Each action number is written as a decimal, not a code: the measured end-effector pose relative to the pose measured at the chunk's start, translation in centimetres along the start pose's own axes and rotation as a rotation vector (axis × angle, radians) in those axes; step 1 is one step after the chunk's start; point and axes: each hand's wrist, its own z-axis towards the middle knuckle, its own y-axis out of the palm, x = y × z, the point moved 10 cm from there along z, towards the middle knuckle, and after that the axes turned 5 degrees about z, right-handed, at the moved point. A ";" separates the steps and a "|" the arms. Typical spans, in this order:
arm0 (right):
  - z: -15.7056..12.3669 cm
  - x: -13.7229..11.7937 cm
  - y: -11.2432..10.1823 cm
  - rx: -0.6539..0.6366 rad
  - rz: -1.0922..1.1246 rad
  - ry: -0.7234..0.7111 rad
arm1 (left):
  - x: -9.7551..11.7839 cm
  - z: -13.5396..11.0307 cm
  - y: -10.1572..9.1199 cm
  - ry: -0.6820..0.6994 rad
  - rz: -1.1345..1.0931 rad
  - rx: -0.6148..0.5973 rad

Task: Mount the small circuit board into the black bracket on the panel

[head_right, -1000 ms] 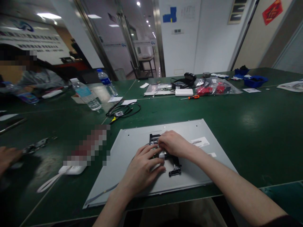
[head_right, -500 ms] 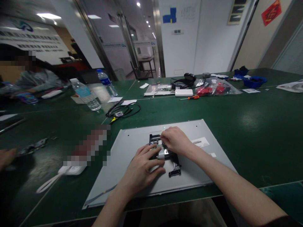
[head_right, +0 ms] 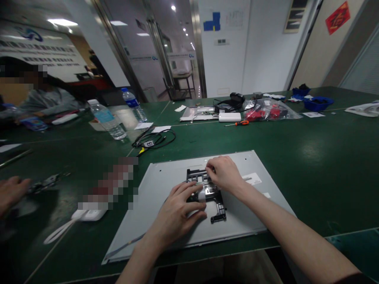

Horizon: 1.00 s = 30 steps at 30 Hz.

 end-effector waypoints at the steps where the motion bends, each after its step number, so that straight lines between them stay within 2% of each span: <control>1: 0.0 0.1 0.0 0.002 -0.009 0.008 | 0.0 0.0 0.0 -0.001 -0.001 -0.001; 12: 0.1 1.4 -0.4 -0.023 -0.076 0.083 | 0.1 0.0 -0.1 0.007 -0.005 -0.003; 23: -0.2 -2.2 1.2 -0.176 0.132 -0.148 | 0.2 0.0 -0.1 0.023 -0.007 0.006; 30: -0.3 -2.8 2.3 -0.248 0.184 -0.239 | 0.1 0.1 0.0 0.008 -0.019 -0.029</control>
